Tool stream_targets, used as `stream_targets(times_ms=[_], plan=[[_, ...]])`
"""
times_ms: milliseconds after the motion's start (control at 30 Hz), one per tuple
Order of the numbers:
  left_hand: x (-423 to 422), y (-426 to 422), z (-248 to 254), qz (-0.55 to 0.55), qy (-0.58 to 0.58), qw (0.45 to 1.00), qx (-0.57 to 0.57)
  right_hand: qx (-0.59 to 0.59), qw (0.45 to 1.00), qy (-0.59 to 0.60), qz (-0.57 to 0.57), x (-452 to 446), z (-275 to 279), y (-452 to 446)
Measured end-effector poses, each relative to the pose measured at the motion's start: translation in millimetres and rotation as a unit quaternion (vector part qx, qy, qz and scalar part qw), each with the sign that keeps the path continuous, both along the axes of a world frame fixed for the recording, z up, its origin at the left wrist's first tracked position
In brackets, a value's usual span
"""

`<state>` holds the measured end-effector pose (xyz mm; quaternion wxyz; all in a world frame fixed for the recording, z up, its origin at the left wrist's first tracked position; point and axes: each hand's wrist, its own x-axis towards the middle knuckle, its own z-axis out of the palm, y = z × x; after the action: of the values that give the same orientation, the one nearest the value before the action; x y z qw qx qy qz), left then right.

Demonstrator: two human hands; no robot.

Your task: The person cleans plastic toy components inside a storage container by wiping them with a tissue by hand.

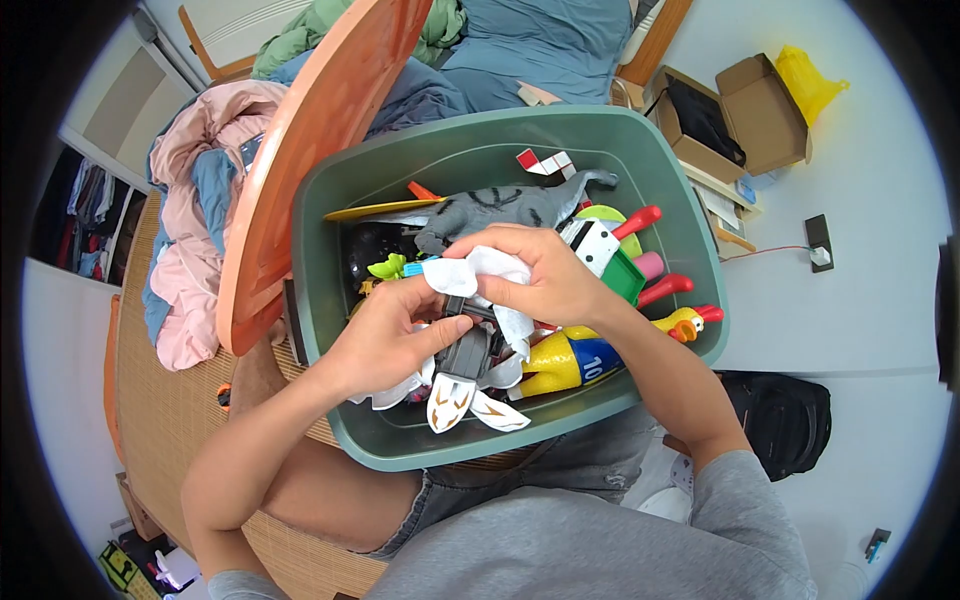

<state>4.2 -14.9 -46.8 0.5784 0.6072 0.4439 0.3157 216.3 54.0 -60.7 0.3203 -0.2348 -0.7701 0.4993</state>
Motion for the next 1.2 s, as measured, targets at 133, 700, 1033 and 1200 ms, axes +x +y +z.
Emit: stream_targets(times_ms=[133, 700, 1033, 1200], plan=[[-3, 1, 5, -0.042, 0.055, 0.997, -0.024, -0.016, 0.999, -0.027, -0.012, 0, 2, -2], [-3, 0, 16, -0.047, 0.089, 0.995, -0.005, 0.058, 0.998, -0.006, -0.013, -1, -3, 2], [-5, 3, 14, -0.062, 0.047, 0.997, -0.017, 0.068, 0.997, -0.012, -0.021, -2, -2, 0], [-8, 4, 8, -0.038, 0.042, 0.998, 0.036, 0.049, 0.999, -0.016, -0.017, -2, 1, 0]])
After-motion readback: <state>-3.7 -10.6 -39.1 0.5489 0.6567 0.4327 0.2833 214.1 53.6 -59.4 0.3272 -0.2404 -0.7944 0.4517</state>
